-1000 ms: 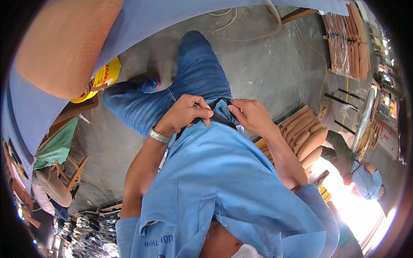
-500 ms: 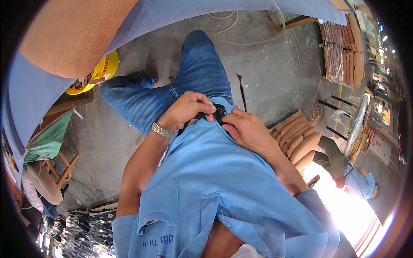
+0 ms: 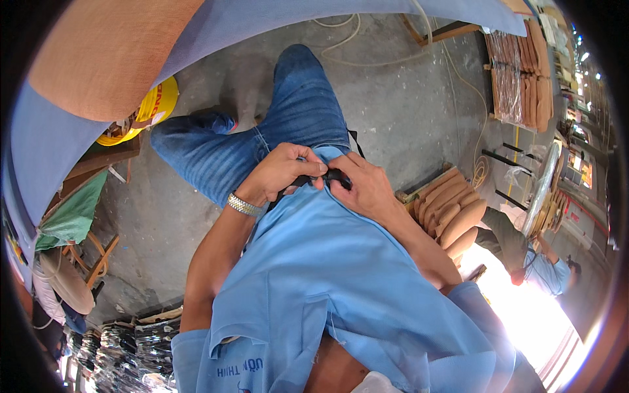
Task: The person staples a brown fabric cover onto a white foam cushion using a handheld stapler, then trims excess fabric with a utility knife. They place the finished cushion on a stack and adjust a headstrap around their waist.
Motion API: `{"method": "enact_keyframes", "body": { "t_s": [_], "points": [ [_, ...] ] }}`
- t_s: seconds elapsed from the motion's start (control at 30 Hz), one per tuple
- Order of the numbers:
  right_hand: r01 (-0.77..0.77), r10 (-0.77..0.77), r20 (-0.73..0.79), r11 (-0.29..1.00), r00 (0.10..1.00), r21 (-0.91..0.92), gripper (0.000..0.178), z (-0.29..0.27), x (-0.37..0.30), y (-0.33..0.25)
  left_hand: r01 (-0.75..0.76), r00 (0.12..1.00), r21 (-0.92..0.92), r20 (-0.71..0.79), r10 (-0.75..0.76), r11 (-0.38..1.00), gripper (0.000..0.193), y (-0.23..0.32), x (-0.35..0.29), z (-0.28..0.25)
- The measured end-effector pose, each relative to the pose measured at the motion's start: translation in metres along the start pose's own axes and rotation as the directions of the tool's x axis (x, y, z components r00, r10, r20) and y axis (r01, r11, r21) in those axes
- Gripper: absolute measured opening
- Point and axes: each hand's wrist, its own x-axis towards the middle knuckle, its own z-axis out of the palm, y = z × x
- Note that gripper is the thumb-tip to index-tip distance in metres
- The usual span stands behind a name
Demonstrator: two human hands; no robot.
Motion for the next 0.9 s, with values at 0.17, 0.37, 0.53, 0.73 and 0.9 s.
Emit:
{"method": "enact_keyframes", "body": {
  "t_s": [0.17,0.37,0.53,0.73,0.9],
  "points": [
    [0.061,-0.060,0.020,0.998,0.998,-0.027,0.020,-0.002,0.001,0.015,-0.017,0.999,0.002,0.031,0.017,1.000,0.018,-0.001,0.000,0.000],
    [0.303,-0.305,-0.003,0.948,0.952,-0.094,0.027,0.008,0.012,0.036,0.017,0.998,-0.054,0.062,-0.014,0.998,0.017,-0.001,0.003,-0.002],
    [0.299,-0.297,-0.091,0.954,0.950,0.001,0.034,0.011,0.011,0.040,0.014,0.999,0.087,0.029,-0.017,0.996,0.020,-0.001,0.001,0.001],
    [0.298,-0.284,-0.223,0.954,0.933,0.031,0.035,0.019,0.010,0.044,-0.139,0.990,0.242,0.024,0.137,0.960,0.019,-0.006,0.003,0.011],
    [0.333,-0.307,-0.252,0.941,0.918,0.064,0.036,0.013,0.007,0.048,-0.151,0.988,0.370,0.041,0.146,0.917,0.019,-0.003,0.000,0.014]
  ]
}}
